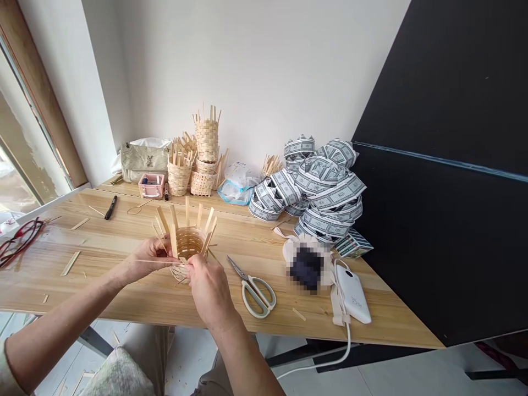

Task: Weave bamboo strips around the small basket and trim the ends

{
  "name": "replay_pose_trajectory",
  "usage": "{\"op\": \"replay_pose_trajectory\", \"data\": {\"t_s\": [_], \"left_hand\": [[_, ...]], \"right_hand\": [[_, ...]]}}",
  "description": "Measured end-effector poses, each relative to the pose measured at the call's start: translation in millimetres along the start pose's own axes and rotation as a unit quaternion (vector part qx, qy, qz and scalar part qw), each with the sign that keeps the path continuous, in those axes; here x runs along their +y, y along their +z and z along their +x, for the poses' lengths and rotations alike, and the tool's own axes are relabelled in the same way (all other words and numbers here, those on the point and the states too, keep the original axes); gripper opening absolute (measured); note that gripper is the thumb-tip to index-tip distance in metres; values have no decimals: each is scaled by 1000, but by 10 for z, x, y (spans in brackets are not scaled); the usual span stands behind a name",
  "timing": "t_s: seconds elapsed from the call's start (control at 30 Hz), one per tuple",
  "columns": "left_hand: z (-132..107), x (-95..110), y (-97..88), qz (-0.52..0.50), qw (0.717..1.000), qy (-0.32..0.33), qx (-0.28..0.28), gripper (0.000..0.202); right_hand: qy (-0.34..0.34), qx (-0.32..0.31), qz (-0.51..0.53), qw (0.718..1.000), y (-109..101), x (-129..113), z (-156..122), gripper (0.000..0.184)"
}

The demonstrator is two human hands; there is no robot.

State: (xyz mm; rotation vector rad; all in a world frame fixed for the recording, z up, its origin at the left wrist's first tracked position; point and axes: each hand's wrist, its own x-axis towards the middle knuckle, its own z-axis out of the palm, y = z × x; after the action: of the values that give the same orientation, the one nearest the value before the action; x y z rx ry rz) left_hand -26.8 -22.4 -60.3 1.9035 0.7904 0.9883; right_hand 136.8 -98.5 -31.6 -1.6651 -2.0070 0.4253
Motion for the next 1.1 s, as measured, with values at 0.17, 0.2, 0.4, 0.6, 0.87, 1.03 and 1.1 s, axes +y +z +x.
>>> {"op": "replay_pose_trajectory", "data": {"t_s": [0.17, 0.2, 0.4, 0.6, 0.87, 1.03, 1.1], "left_hand": [[9, 31, 18, 34, 999, 11, 3, 28], [12, 45, 12, 37, 999, 8, -4, 27], [-28, 145, -63, -30, 994, -22, -103, 29], [-80, 158, -69, 61, 997, 22, -51, 24], [-125, 25, 9, -19, 999, 23, 26, 14], [-115, 36, 8, -76, 994, -50, 57, 20], [-94, 58, -4, -84, 991, -77, 63, 22]], "right_hand": [[33, -48, -82, 995, -14, -45, 44, 21], [36, -57, -86, 994, -20, -54, 50, 21], [55, -64, -66, 994, -74, -67, 45, 27], [39, -70, -56, 995, -98, -48, 36, 26], [9, 11, 25, 1000, 98, 84, -29, 29], [26, 148, 184, 972, 61, 154, -209, 34], [54, 231, 207, 949, 24, 230, -229, 28]]}}
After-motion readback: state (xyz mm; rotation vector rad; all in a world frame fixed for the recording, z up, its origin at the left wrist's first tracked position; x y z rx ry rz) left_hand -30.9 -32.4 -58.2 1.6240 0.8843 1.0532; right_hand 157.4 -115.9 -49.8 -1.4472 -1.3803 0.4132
